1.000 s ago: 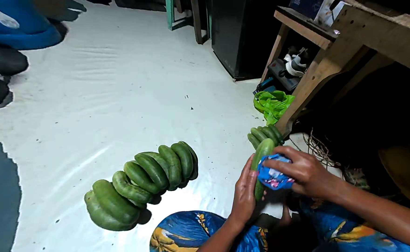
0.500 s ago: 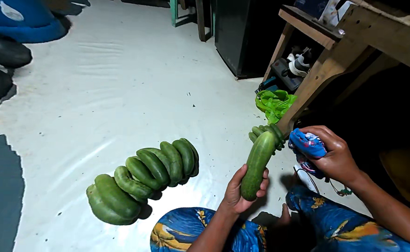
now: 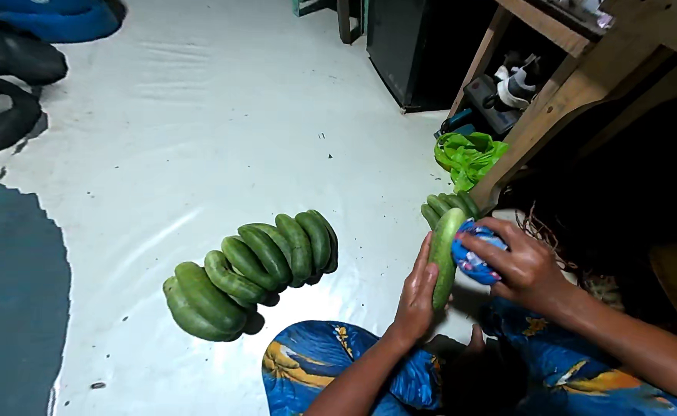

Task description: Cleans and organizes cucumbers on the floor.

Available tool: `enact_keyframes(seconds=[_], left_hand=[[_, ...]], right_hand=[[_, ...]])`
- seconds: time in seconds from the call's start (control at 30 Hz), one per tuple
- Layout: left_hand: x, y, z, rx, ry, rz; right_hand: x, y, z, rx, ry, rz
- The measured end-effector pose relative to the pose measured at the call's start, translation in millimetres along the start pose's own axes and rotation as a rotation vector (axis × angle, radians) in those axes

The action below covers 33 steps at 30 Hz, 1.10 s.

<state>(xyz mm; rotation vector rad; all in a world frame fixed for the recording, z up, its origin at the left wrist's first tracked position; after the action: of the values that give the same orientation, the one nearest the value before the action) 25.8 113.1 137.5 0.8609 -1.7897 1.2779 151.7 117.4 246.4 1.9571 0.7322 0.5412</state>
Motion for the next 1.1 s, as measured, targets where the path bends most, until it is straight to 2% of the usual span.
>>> enact_keyframes(seconds=[0.13, 0.2, 0.3, 0.4, 0.53, 0.6, 0.73, 0.83, 0.97, 1.1], left_hand=[[-2, 11, -3, 0.064, -0.056, -0.079], [-3, 11, -3, 0.071, -0.064, -0.094], [0, 8, -3, 0.056, -0.039, -0.091], [4, 7, -4, -0.029, 0.004, -0.022], [1, 6, -4, -0.105, 0.084, 0.143], [-5, 2, -4, -0.134, 0.156, 0.301], [-15, -5, -1, -0.151, 0.289, 0.642], [-17, -10, -2, -0.208, 0.303, 0.674], [-17, -14, -2, -0.175, 0.300, 0.475], [-20, -15, -2, -0.191, 0.270, 0.346]], right_hand=[[-33, -14, 2, -0.062, 0.178, -0.013], [-34, -15, -1, -0.076, 0.193, -0.017], [-16, -6, -7, -0.087, 0.097, -0.017], [10, 6, -12, -0.054, -0.022, 0.008], [43, 19, -9, 0.018, -0.201, -0.026], [58, 22, -2, 0.039, -0.366, -0.200], [75, 14, 11, 0.024, -0.771, -0.829], [73, 8, 17, -0.002, -0.923, -1.074], [72, 7, 16, 0.006, -0.855, -1.051], [69, 10, 10, 0.025, -0.581, -0.780]])
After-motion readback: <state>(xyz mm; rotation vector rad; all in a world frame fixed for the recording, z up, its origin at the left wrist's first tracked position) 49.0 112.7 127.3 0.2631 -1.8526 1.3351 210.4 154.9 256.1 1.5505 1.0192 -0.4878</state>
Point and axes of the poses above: each hand's wrist, its own z-axis away from the middle knuckle, its own y-axis out of the back of the hand, x = y × z, the point moved 7 cm from there along -z, towards the middle knuckle, and after that the axes turned 8 degrees about z, right-handed, at the moved point
